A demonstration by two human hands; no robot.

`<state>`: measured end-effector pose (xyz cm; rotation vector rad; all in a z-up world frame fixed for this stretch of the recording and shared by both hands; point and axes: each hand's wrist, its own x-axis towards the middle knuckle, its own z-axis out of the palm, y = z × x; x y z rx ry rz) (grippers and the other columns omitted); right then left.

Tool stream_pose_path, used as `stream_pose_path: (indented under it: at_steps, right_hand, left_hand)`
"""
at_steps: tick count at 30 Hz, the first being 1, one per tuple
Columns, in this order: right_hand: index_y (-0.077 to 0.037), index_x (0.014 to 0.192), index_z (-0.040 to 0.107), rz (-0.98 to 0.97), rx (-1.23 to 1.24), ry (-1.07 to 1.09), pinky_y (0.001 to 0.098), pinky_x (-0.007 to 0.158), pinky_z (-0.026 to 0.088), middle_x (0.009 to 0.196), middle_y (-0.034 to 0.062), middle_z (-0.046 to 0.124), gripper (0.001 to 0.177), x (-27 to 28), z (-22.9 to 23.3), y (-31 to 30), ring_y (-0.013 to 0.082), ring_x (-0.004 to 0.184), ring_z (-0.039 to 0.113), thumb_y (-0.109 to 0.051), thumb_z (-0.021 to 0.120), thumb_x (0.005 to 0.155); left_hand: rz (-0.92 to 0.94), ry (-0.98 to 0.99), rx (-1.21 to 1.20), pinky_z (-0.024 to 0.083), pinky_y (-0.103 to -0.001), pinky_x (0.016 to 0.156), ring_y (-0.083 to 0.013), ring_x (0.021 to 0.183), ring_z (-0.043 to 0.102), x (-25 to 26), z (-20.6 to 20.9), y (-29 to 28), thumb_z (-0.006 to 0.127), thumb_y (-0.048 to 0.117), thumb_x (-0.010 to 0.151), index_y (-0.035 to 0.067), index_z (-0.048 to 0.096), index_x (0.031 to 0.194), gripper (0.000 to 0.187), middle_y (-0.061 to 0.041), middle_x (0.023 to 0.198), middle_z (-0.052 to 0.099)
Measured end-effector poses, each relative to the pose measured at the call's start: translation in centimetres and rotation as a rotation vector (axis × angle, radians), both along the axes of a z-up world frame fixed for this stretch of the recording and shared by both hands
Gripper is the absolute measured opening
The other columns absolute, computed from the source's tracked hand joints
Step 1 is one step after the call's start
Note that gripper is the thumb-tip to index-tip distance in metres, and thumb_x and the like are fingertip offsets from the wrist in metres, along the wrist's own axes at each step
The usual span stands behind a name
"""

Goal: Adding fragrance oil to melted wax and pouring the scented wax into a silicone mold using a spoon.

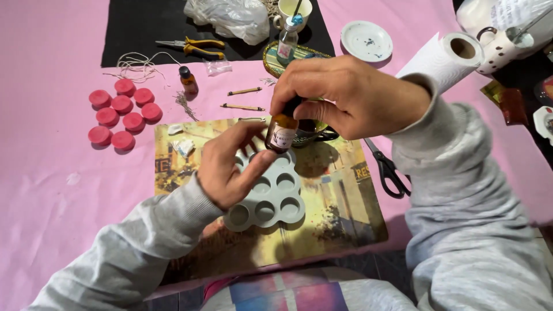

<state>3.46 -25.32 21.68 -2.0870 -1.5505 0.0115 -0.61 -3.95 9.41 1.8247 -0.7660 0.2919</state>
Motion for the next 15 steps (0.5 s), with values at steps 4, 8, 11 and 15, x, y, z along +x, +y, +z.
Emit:
stream_pose_path:
  at_steps: [4, 8, 11, 15]
  right_hand:
    - [0.0, 0.1, 0.06, -0.001, 0.05, -0.028, 0.0262, 0.067, 0.055, 0.104, 0.0113, 0.061, 0.028, -0.4, -2.7, 0.3, 0.0192, 0.079, 0.066, 0.013, 0.064, 0.076]
    - [0.005, 0.105, 0.061, -0.081, 0.251, -0.112, 0.0226, 0.052, 0.048, 0.097, 0.015, 0.063, 0.022, -1.8, -5.4, 0.7, 0.0171, 0.063, 0.058, -0.003, 0.062, 0.085]
    - [0.001, 0.088, 0.056, -0.311, 0.253, -0.298, 0.0285, 0.046, 0.041, 0.075, 0.011, 0.056, 0.025, -3.9, -6.9, 1.1, 0.0188, 0.052, 0.048, -0.023, 0.057, 0.093]
    - [-0.014, 0.05, 0.043, -0.571, 0.163, -0.398, 0.0309, 0.033, 0.025, 0.043, -0.0017, 0.041, 0.053, -5.4, -9.0, 1.9, 0.0134, 0.032, 0.03, -0.044, 0.046, 0.093]
  left_hand:
    - [-0.068, -0.014, -0.096, 0.056, -0.027, 0.059, -0.018, 0.066, 0.064, 0.2, 0.6, -2.3, 0.072, 0.021, 0.079, -0.007, 0.054, 0.112, 0.047, -0.011, 0.083, 0.065]
    - [0.029, -0.007, -0.124, 0.044, -0.024, 0.045, -0.0129, 0.051, 0.055, -0.5, -0.6, -3.1, 0.07, 0.004, 0.077, -0.001, 0.059, 0.102, 0.028, -0.004, 0.068, 0.064]
    - [0.024, 0.003, -0.08, 0.045, -0.025, 0.047, -0.0136, 0.053, 0.055, -1.1, -2.4, -3.6, 0.066, 0.003, 0.076, -0.001, 0.053, 0.106, 0.033, -0.005, 0.071, 0.061]
    - [-0.09, -0.241, -0.075, 0.049, -0.033, 0.061, -0.0213, 0.068, 0.054, -1.4, -5.0, -4.2, 0.067, -0.003, 0.061, -0.003, 0.05, 0.105, 0.047, -0.009, 0.085, 0.054]
